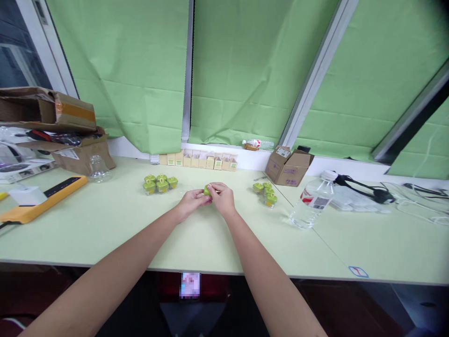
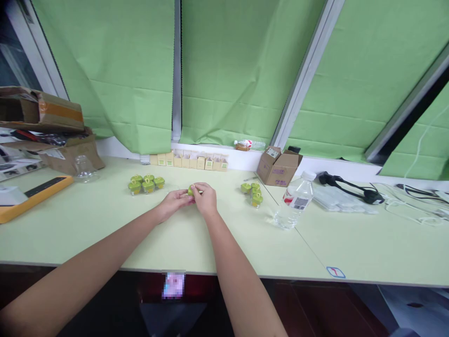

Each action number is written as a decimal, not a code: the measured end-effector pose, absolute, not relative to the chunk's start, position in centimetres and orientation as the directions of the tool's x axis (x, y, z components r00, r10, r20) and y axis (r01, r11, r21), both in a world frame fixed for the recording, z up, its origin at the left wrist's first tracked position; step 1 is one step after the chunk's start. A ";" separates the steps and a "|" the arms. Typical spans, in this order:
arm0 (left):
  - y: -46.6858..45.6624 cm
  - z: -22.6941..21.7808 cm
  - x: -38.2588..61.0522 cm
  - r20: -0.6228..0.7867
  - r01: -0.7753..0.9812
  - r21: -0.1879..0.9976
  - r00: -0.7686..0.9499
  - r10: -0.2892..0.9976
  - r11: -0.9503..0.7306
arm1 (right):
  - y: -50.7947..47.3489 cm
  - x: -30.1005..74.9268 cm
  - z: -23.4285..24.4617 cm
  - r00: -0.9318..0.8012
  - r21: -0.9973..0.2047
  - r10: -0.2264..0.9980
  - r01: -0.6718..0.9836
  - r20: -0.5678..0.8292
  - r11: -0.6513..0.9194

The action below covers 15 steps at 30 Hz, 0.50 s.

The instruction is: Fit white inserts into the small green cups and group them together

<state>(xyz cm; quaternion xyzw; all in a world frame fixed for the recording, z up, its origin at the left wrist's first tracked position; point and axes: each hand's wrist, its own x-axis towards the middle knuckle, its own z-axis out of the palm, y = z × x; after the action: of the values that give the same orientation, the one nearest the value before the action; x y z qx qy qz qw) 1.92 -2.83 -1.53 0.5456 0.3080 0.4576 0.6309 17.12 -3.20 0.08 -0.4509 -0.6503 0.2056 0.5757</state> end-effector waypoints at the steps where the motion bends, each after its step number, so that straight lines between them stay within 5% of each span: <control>1: -3.0 -1.4 2.0 0.121 -0.237 0.971 0.404 0.907 -0.024 | -3.1 17.2 -0.1 0.075 -0.790 0.827 0.354 0.557 0.500; 9: -3.4 -0.8 2.1 -0.014 -0.208 0.975 0.303 0.953 0.080 | -2.7 17.4 -0.1 0.137 -0.842 0.848 0.276 0.512 0.464; 15: -3.4 -0.8 2.5 0.095 -0.325 0.945 0.371 0.924 0.033 | -3.4 16.8 0.1 0.074 -0.800 0.828 0.320 0.556 0.508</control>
<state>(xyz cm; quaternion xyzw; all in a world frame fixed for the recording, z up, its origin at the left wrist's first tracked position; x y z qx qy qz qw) 2.51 -3.43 -0.75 0.5065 0.2957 0.4764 0.6550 16.84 -3.39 0.12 -0.4453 -0.6446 0.2183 0.5818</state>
